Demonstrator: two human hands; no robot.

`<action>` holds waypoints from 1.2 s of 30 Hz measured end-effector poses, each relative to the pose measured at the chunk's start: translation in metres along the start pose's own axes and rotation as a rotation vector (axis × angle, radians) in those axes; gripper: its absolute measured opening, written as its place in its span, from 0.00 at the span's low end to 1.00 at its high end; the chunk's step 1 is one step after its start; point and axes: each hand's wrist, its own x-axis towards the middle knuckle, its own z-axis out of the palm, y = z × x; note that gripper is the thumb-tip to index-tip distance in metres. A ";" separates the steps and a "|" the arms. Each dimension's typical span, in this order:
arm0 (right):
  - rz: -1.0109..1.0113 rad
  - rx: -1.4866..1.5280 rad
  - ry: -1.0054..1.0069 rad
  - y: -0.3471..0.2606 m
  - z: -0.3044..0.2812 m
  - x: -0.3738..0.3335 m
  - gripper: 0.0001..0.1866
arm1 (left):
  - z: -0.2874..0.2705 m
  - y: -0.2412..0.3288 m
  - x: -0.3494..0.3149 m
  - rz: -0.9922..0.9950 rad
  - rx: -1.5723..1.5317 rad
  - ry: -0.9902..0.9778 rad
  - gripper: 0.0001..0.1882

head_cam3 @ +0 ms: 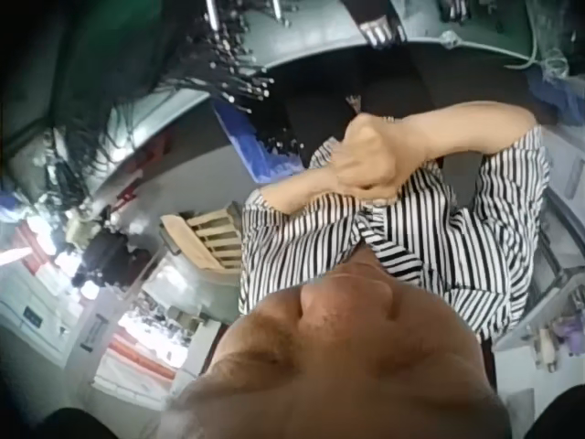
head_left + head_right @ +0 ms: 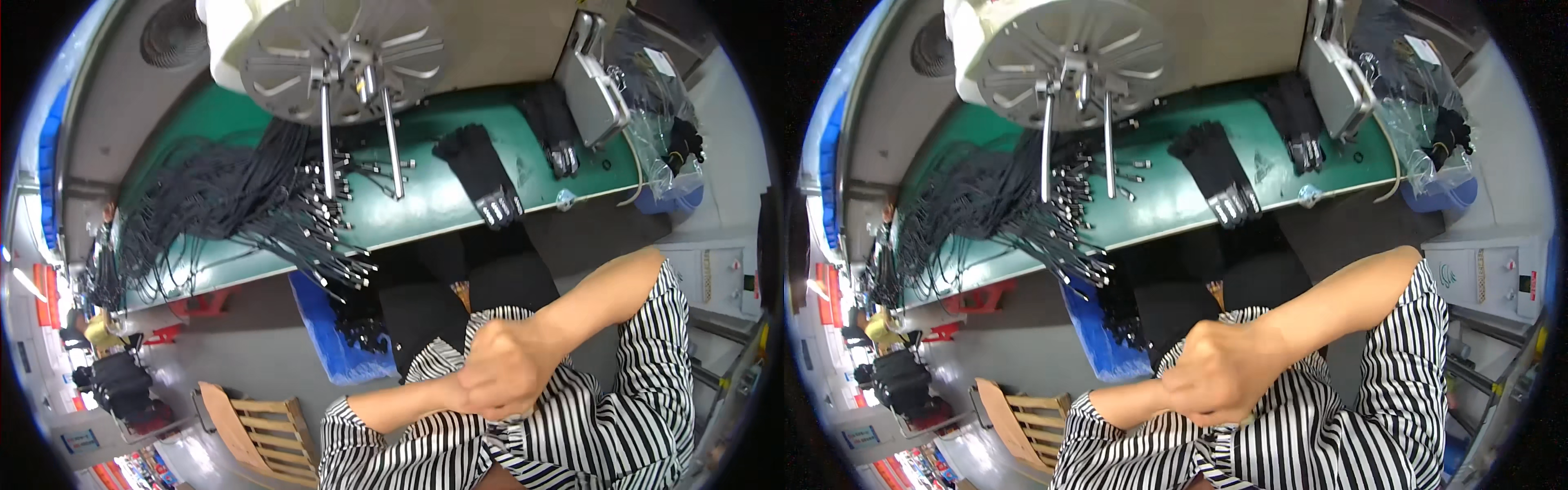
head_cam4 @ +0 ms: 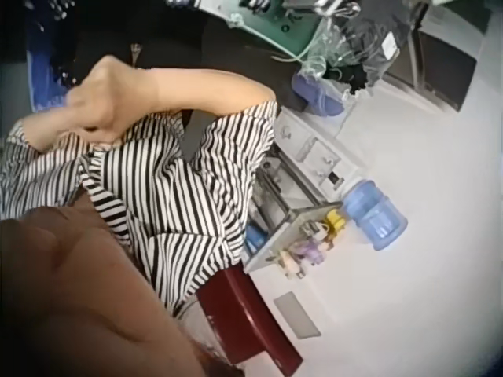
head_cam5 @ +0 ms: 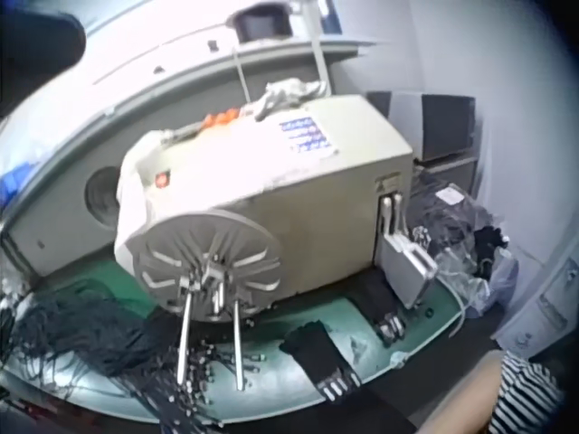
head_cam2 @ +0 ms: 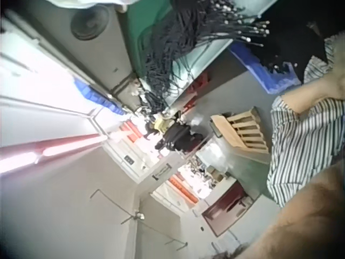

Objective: Bundling and organizing electrical cables using a winding machine.

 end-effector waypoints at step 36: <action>0.336 -0.848 -0.560 0.016 -0.015 -0.032 0.09 | -0.090 -0.045 0.021 -0.292 1.272 0.248 0.17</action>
